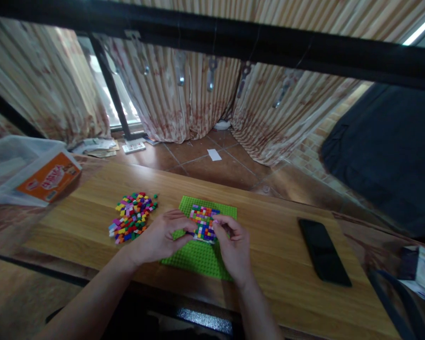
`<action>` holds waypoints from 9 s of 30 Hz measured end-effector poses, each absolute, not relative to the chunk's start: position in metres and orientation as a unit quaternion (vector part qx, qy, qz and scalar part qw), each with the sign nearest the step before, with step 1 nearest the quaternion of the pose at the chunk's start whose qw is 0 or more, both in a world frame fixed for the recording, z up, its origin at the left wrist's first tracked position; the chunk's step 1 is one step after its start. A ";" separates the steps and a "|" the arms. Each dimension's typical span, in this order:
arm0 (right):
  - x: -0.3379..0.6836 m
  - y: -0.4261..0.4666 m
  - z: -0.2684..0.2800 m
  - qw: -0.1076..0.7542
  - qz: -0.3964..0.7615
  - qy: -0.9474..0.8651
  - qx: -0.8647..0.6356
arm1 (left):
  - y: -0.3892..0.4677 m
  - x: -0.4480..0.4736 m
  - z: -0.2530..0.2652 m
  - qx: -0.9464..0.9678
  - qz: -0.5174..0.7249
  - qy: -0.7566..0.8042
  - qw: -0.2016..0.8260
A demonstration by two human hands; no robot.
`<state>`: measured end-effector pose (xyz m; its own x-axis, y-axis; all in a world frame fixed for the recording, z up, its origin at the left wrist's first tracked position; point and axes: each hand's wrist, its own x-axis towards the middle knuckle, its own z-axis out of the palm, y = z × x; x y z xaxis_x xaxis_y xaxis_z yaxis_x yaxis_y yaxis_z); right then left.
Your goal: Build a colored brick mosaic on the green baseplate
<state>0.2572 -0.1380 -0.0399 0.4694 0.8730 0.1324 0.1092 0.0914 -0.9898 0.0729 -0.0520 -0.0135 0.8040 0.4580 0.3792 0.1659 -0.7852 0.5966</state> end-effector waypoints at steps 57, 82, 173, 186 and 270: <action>0.259 -0.143 -0.043 0.580 0.247 -0.435 -0.643 | -0.047 0.074 -0.018 0.840 0.357 0.205 0.353; 0.220 -0.147 -0.057 0.479 0.035 -0.594 -0.645 | -0.041 0.075 -0.026 0.825 0.324 0.302 0.352; 0.221 -0.140 -0.058 0.498 0.051 -0.582 -0.640 | -0.041 0.076 -0.035 0.805 0.289 0.243 0.458; 0.228 -0.142 -0.053 0.493 0.080 -0.584 -0.640 | -0.038 0.073 -0.037 0.815 0.284 0.226 0.452; 0.246 -0.140 -0.061 0.369 0.056 -0.618 -0.692 | -0.050 0.065 -0.011 0.810 0.251 0.271 0.456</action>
